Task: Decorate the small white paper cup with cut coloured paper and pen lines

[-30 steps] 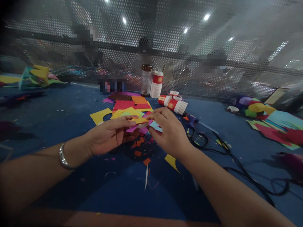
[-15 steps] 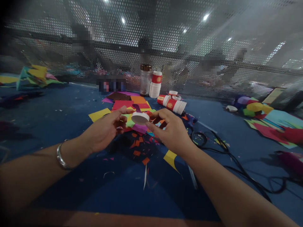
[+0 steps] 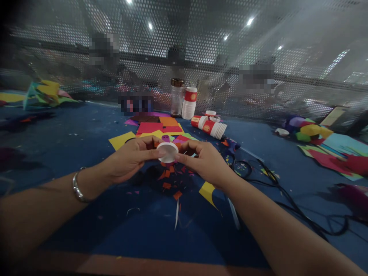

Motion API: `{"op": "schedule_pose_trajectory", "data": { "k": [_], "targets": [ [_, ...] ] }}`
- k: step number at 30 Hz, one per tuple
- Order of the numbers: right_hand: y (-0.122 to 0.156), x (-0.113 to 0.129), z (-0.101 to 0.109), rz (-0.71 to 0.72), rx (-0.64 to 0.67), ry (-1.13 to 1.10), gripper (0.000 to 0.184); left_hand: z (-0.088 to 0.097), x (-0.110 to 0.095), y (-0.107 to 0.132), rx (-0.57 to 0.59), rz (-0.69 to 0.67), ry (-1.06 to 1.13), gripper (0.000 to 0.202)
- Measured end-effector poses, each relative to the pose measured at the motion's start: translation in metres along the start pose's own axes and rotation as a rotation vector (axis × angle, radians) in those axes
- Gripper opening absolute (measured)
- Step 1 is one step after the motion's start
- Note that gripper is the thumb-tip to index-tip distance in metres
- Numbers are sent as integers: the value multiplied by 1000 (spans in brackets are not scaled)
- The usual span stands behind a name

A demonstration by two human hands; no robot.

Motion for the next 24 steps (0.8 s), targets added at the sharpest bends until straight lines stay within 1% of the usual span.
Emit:
{"op": "schedule_pose_trajectory", "data": {
  "k": [3, 8, 11, 13, 16, 18, 21, 24],
  "targets": [
    [0, -3, -1, -10, 14, -18, 36, 1, 3, 0, 3, 38, 6, 28],
    [0, -7, -3, -71, 23, -70, 38, 2, 4, 1, -55, 80, 28, 14],
    [0, -6, 0, -75, -28, -67, 39, 2, 6, 2, -94, 151, 86, 11],
    [1, -4, 5, -64, -95, -54, 38, 3, 7, 2, -129, 191, 134, 10],
    [1, -1, 11, -46, -187, -63, 35, 8, 7, 1, -200, 194, 169, 8],
    [0, 0, 12, -38, -209, -103, 35, 11, 7, 1, -226, 192, 145, 9],
    [-1, -2, 11, -61, -212, -222, 35, 8, 8, 2, -189, 214, 40, 10],
    [-1, -7, 8, -116, -181, -364, 33, 4, 8, 5, -135, 235, -62, 9]
  ]
}}
Point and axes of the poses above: each hand's wrist, its own y-axis away from the middle knuckle, its own z-axis out of the back of the hand, x = y × z, the point moved 7 cm from there along -y, towards the middle knuckle, and after that the axes turned 6 degrees about -y, right-handed, at the moved point
